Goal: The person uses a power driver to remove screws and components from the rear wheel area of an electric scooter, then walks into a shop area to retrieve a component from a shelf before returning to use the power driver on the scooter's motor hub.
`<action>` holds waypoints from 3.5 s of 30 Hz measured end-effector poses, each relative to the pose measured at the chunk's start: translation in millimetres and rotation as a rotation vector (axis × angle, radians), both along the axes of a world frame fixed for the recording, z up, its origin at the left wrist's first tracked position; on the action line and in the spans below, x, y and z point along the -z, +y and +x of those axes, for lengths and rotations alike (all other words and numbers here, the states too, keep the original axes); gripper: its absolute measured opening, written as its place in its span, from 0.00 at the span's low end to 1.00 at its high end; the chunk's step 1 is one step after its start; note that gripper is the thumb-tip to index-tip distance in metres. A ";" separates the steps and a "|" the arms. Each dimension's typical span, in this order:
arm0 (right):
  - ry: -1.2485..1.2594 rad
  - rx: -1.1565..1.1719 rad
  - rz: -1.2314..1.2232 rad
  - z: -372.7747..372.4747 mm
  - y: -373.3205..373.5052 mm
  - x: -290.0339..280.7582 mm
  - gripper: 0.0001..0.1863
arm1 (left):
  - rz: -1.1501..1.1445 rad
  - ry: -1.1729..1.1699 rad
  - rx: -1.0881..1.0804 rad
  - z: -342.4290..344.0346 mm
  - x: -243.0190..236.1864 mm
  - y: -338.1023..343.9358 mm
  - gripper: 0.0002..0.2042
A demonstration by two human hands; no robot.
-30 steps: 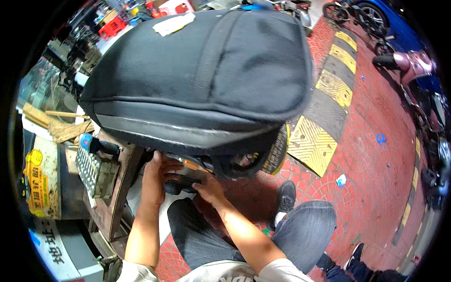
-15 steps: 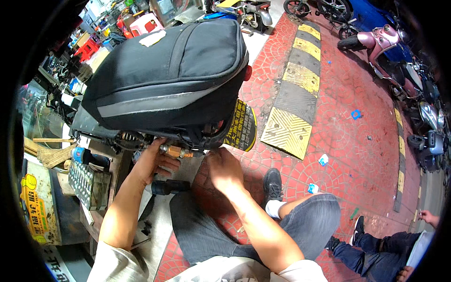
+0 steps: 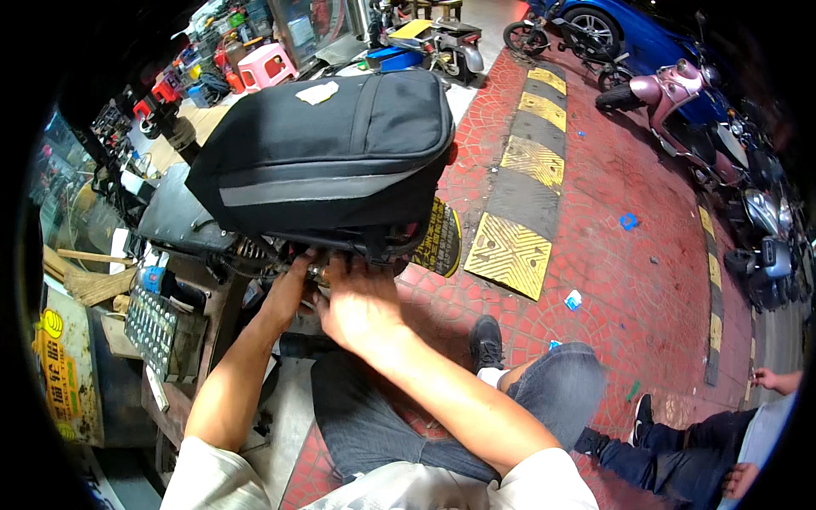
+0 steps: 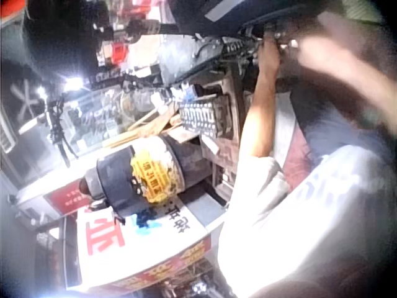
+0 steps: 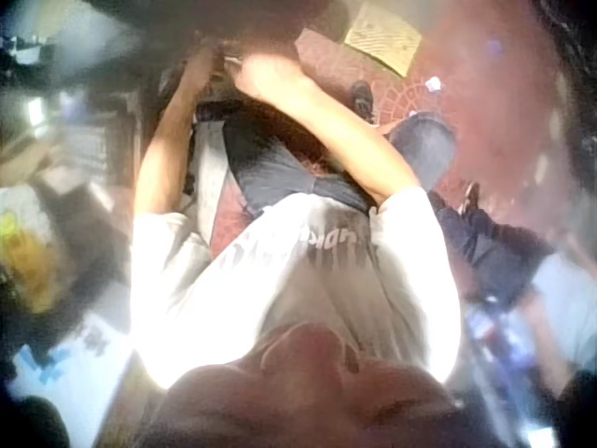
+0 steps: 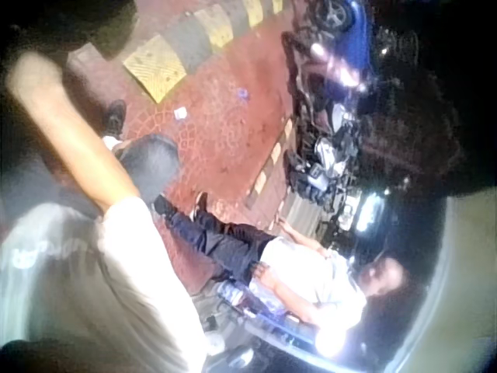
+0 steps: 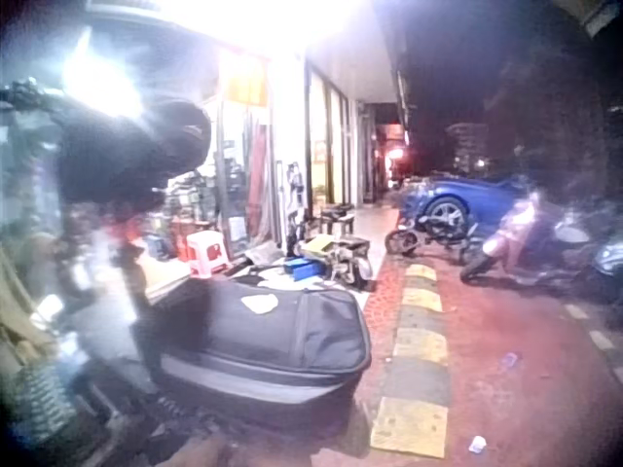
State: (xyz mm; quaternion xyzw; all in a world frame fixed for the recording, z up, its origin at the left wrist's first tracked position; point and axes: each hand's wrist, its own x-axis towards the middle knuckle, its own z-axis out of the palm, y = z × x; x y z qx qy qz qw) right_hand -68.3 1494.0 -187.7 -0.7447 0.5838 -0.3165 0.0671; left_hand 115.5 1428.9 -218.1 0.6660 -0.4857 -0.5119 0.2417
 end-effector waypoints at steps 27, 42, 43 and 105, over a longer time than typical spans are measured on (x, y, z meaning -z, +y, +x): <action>-0.254 -0.435 -0.057 -7.2 -44.5 18.7 0.34 | -0.123 0.139 0.027 8.9 22.2 5.2 0.43; -0.106 -0.482 0.056 -1.2 -48.3 10.0 0.25 | -0.129 0.180 0.011 19.4 31.2 8.9 0.46; -0.066 -0.482 0.078 -3.3 -49.6 8.1 0.25 | -0.127 0.176 0.032 18.5 27.5 9.0 0.46; -0.138 -0.586 0.776 -15.0 -31.7 -31.8 0.30 | 0.045 0.386 -0.366 22.9 51.9 70.8 0.28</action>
